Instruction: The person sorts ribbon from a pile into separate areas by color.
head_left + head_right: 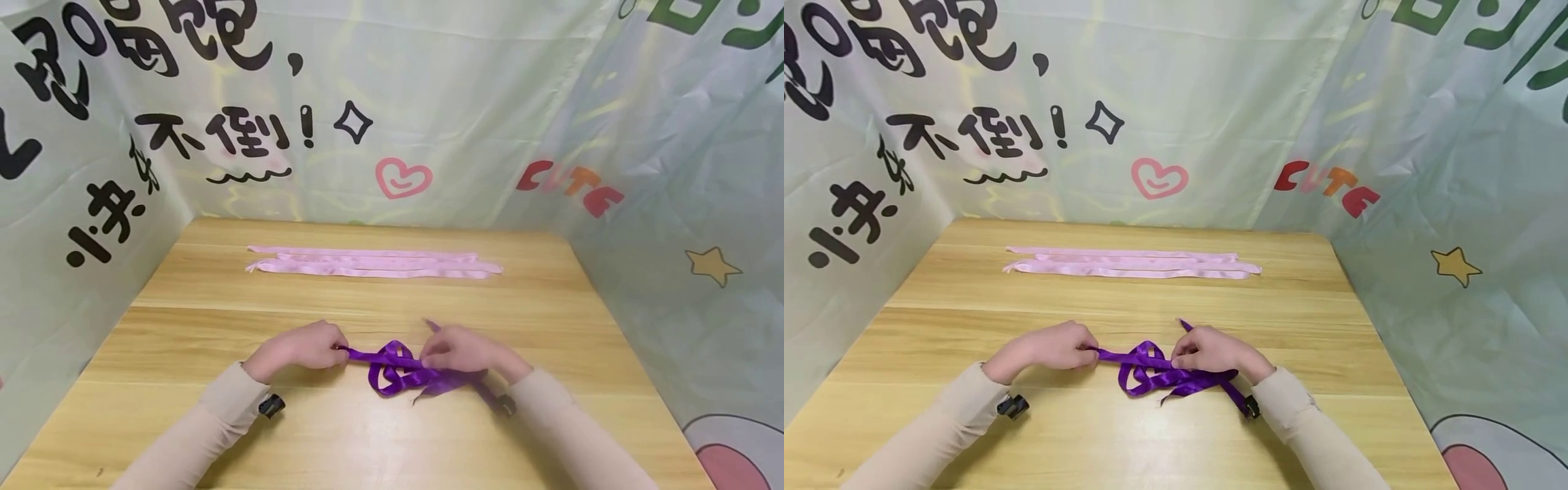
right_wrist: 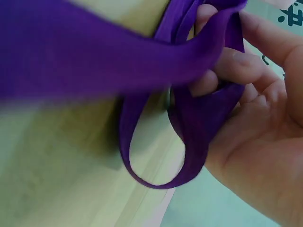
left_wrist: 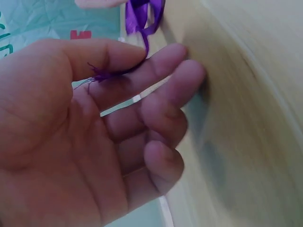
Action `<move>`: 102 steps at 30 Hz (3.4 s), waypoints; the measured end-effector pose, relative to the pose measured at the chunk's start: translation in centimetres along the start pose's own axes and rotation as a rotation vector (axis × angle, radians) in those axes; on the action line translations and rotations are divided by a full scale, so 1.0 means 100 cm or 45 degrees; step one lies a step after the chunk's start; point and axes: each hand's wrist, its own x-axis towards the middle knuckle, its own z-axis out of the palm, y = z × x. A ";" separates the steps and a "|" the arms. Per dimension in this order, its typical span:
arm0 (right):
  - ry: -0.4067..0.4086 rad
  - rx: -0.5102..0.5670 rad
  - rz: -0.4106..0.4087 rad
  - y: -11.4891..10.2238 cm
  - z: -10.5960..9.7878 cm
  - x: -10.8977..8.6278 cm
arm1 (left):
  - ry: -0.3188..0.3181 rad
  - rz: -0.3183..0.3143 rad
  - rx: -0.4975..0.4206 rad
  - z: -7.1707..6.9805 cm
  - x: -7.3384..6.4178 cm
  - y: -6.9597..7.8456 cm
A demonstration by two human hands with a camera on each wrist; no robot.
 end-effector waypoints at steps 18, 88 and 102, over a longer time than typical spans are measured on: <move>0.080 0.183 0.118 0.015 -0.001 -0.018 | 0.075 -0.077 -0.151 -0.044 -0.051 -0.037; 0.750 -0.238 0.201 -0.014 -0.009 0.000 | 0.563 0.026 0.269 -0.008 0.002 0.003; 0.535 -0.193 0.067 -0.043 0.015 0.021 | 0.296 0.008 0.245 0.019 0.024 0.037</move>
